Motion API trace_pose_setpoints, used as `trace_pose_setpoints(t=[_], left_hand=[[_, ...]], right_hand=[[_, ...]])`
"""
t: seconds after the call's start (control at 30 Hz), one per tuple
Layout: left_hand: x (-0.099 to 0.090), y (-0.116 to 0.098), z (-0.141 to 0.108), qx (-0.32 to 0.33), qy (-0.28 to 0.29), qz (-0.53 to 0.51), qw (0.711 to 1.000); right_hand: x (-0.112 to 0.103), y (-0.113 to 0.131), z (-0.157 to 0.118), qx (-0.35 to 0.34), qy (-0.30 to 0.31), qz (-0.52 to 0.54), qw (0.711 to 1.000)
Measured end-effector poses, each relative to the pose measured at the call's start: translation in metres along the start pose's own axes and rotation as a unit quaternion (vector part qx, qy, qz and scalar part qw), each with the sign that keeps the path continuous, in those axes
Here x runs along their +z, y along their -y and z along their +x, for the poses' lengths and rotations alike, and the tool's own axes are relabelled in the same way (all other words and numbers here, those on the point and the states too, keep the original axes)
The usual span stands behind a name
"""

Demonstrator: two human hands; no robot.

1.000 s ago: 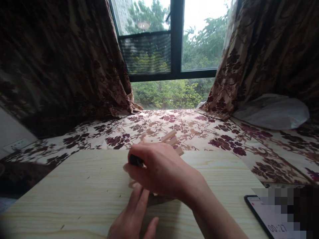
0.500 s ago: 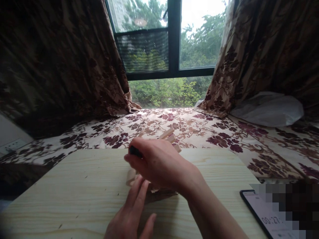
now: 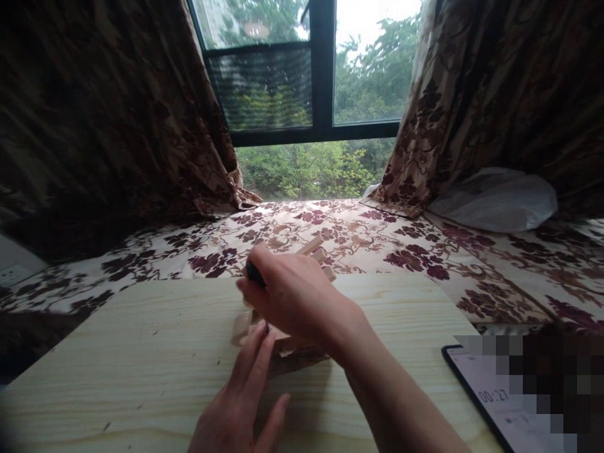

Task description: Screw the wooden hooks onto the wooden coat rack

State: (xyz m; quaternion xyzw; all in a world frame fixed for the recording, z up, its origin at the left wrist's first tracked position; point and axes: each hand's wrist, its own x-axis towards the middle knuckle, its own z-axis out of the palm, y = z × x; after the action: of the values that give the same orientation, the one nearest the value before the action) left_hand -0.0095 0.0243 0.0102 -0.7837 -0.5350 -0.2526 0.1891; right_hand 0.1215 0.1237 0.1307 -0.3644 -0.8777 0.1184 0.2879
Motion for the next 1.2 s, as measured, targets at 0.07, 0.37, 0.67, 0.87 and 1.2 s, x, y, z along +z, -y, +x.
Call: trace_pose_setpoints(t=[0.07, 0.37, 0.67, 0.87, 1.2], left_hand=[[0.001, 0.001, -0.001, 0.001, 0.000, 0.002, 1.000], [-0.002, 0.000, 0.001, -0.008, -0.004, -0.017, 1.000], [-0.003, -0.001, -0.001, -0.007, 0.008, -0.012, 1.000], [-0.002, 0.000, -0.001, -0.008, 0.011, -0.013, 1.000], [-0.003, 0.000, -0.001, -0.015, 0.021, -0.023, 0.999]], right_hand=[[0.004, -0.003, 0.003, 0.062, -0.021, -0.033, 0.997], [-0.012, 0.005, -0.003, -0.041, 0.036, 0.042, 0.998], [-0.006, 0.002, 0.001, 0.015, -0.024, -0.006, 1.000], [-0.012, 0.007, -0.003, -0.042, 0.027, 0.040, 0.998], [-0.010, 0.005, -0.002, -0.001, -0.006, 0.010, 1.000]])
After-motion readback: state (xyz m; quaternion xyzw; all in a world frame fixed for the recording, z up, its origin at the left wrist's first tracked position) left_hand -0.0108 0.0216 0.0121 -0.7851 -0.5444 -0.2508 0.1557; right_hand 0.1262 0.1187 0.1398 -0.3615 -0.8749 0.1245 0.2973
